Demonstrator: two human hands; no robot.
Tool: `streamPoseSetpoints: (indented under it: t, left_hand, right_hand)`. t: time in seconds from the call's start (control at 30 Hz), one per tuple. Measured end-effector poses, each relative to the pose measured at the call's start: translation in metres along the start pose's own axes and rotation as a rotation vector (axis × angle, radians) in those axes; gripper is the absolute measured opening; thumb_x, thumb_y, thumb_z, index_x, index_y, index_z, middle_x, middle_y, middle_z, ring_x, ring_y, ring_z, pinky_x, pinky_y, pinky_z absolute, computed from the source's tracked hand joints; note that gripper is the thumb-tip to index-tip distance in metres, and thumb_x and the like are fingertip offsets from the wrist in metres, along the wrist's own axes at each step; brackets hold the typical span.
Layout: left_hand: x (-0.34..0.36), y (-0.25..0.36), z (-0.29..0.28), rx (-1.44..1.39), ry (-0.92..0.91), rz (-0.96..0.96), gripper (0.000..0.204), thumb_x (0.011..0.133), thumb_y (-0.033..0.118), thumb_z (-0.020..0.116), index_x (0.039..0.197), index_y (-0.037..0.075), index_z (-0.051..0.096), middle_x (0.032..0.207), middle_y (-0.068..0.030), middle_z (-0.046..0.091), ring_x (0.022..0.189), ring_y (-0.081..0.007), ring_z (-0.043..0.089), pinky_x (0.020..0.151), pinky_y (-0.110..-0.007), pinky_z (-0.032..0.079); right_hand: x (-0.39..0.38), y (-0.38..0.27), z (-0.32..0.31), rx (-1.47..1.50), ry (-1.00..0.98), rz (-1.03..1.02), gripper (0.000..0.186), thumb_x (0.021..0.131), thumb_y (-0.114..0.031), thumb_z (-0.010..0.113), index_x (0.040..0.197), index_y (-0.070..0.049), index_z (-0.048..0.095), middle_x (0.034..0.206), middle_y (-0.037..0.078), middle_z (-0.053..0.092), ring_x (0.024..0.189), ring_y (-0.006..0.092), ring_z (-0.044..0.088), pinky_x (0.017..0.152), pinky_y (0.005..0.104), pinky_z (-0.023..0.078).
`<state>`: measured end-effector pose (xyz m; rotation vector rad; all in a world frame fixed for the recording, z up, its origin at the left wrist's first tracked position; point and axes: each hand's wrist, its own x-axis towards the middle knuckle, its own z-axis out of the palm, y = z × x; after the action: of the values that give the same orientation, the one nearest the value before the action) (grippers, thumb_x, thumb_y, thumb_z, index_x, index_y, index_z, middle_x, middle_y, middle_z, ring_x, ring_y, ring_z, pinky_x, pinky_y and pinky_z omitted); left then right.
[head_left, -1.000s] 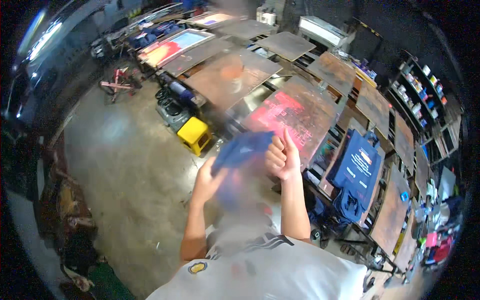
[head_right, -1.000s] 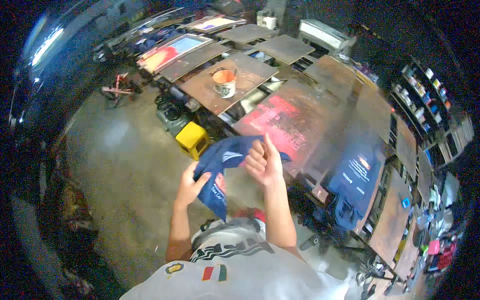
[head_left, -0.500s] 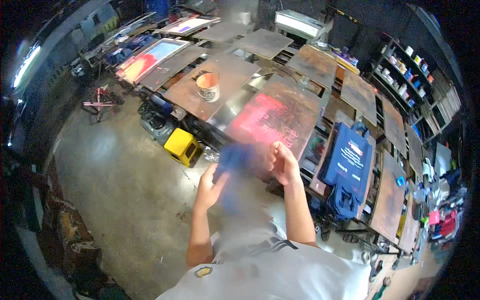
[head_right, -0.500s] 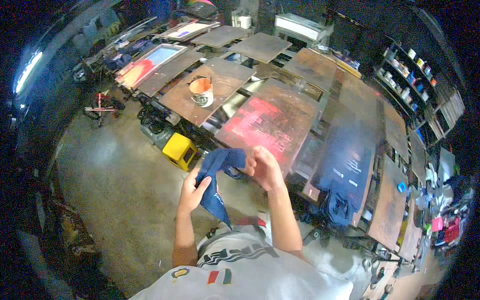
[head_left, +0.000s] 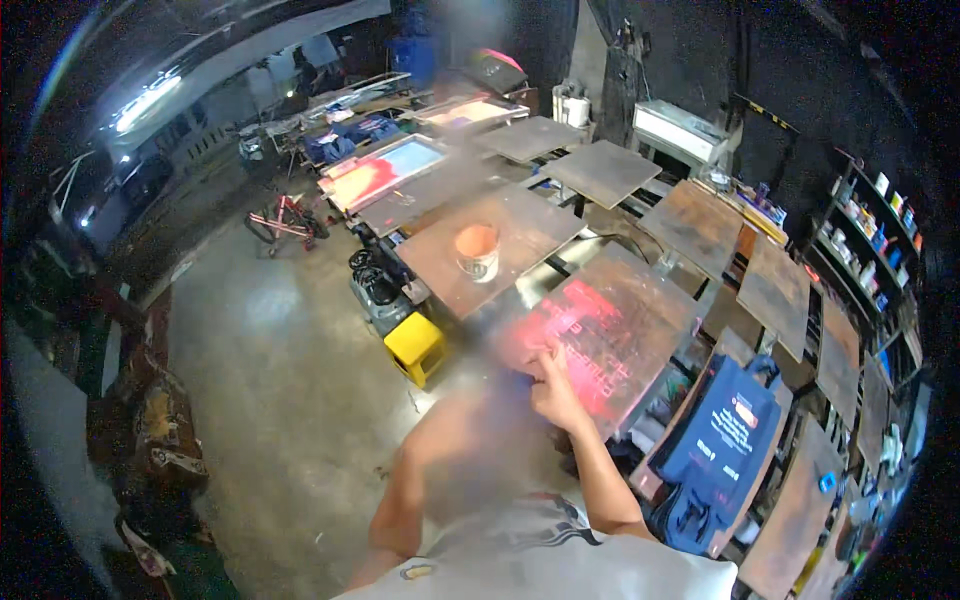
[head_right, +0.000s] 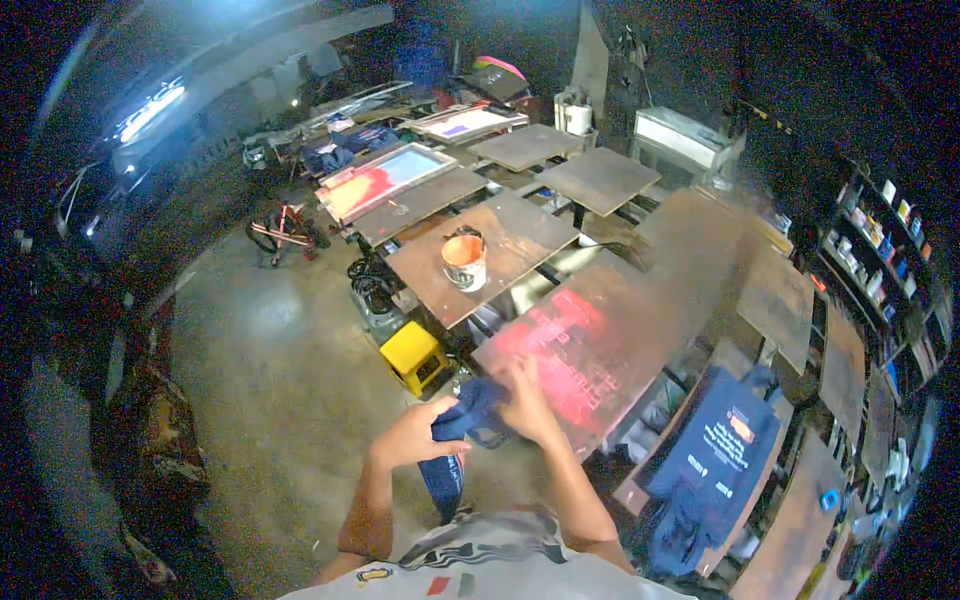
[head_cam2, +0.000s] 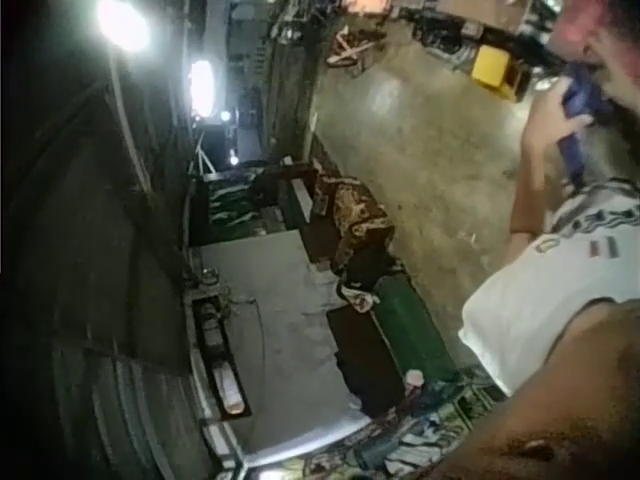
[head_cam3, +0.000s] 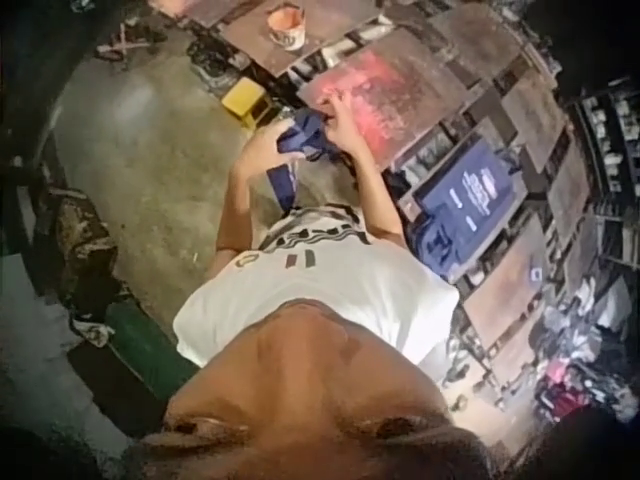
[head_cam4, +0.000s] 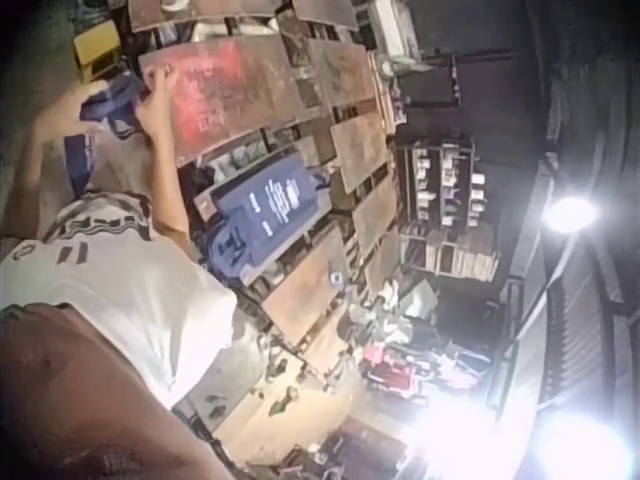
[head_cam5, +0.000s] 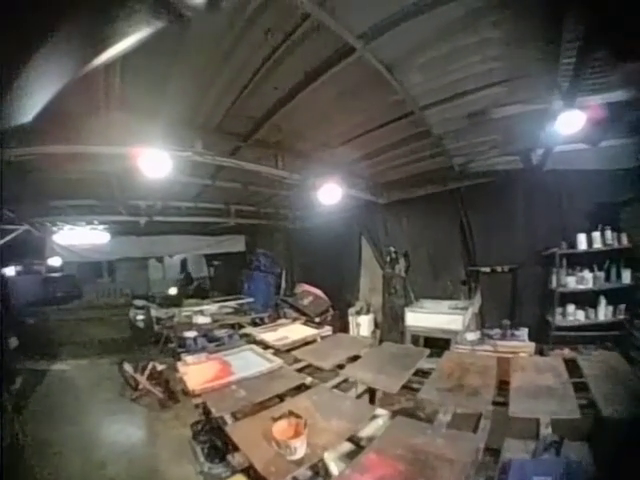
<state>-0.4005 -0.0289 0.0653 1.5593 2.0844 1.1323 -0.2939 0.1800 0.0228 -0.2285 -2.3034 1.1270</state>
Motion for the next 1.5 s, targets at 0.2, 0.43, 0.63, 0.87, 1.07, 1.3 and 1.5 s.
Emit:
streamPoseSetpoints:
  t: [0.2,0.43,0.63,0.87,1.07,1.3,1.5]
  left_hand:
    - [0.028,0.059,-0.001,0.028,-0.324,0.015,0.046,0.084,0.032,0.073,0.118,0.005,0.058,0.095,-0.018,0.067,0.088,-0.0356,0.067,0.076,-0.041,0.052]
    - [0.038,0.065,-0.001,-0.002,-0.332,0.061,0.033,0.087,0.028,0.071,0.107,0.005,0.059,0.091,-0.0172,0.067,0.082,-0.0314,0.067,0.073,-0.039,0.052]
    - [0.041,0.073,-0.014,-0.029,-0.245,-0.108,0.028,0.092,0.029,0.066,0.1,0.003,0.058,0.081,-0.015,0.066,0.074,-0.0233,0.065,0.066,-0.038,0.051]
    - [0.017,0.07,-0.02,0.021,-0.289,-0.182,0.032,0.094,0.027,0.063,0.114,0.002,0.058,0.097,-0.0196,0.067,0.088,-0.0331,0.065,0.078,-0.039,0.05]
    - [-0.006,0.079,-0.037,-0.004,-0.275,-0.211,0.032,0.097,0.027,0.058,0.116,0.002,0.057,0.098,-0.021,0.066,0.089,-0.0352,0.065,0.079,-0.04,0.05]
    - [-0.025,0.036,-0.067,0.052,-0.293,-0.268,0.032,0.1,0.029,0.051,0.119,0.004,0.053,0.103,-0.0227,0.065,0.095,-0.0395,0.062,0.08,-0.044,0.049]
    - [-0.049,0.002,-0.133,-0.037,-0.299,-0.235,0.027,0.098,0.025,0.054,0.115,0.004,0.057,0.103,-0.0208,0.065,0.094,-0.0385,0.063,0.081,-0.043,0.049]
  right_hand:
    - [-0.025,0.026,-0.026,0.285,-0.291,0.029,0.06,0.072,0.011,0.067,0.128,-0.004,0.054,0.132,0.016,0.053,0.127,0.0247,0.051,0.105,0.0366,0.044]
    - [-0.019,0.057,-0.082,0.25,-0.329,0.086,0.039,0.078,0.006,0.063,0.117,0.0,0.063,0.109,0.012,0.07,0.105,0.02,0.065,0.093,0.0314,0.051]
    - [-0.031,0.102,-0.133,0.304,-0.139,0.291,0.023,0.08,0.003,0.064,0.102,0.002,0.068,0.096,0.01,0.073,0.087,0.0156,0.071,0.077,0.0292,0.057]
    - [-0.042,0.108,-0.131,0.169,-0.045,-0.001,0.017,0.079,-0.01,0.075,0.088,0.002,0.067,0.071,0.005,0.068,0.059,0.0084,0.062,0.054,0.0249,0.049]
    - [-0.014,0.1,-0.103,0.135,0.136,0.075,0.03,0.095,-0.022,0.059,0.075,0.0,0.068,0.057,0.008,0.059,0.051,0.0135,0.057,0.052,0.0307,0.045]
    - [0.03,0.068,-0.045,-0.021,0.392,0.123,0.04,0.098,-0.026,0.055,0.071,0.002,0.065,0.05,0.007,0.053,0.049,0.0116,0.054,0.051,0.0312,0.042]
    - [0.059,0.05,-0.019,-0.544,0.358,0.29,0.034,0.093,-0.036,0.059,0.08,-0.006,0.069,0.072,0.016,0.067,0.065,0.0324,0.065,0.065,0.0427,0.048]
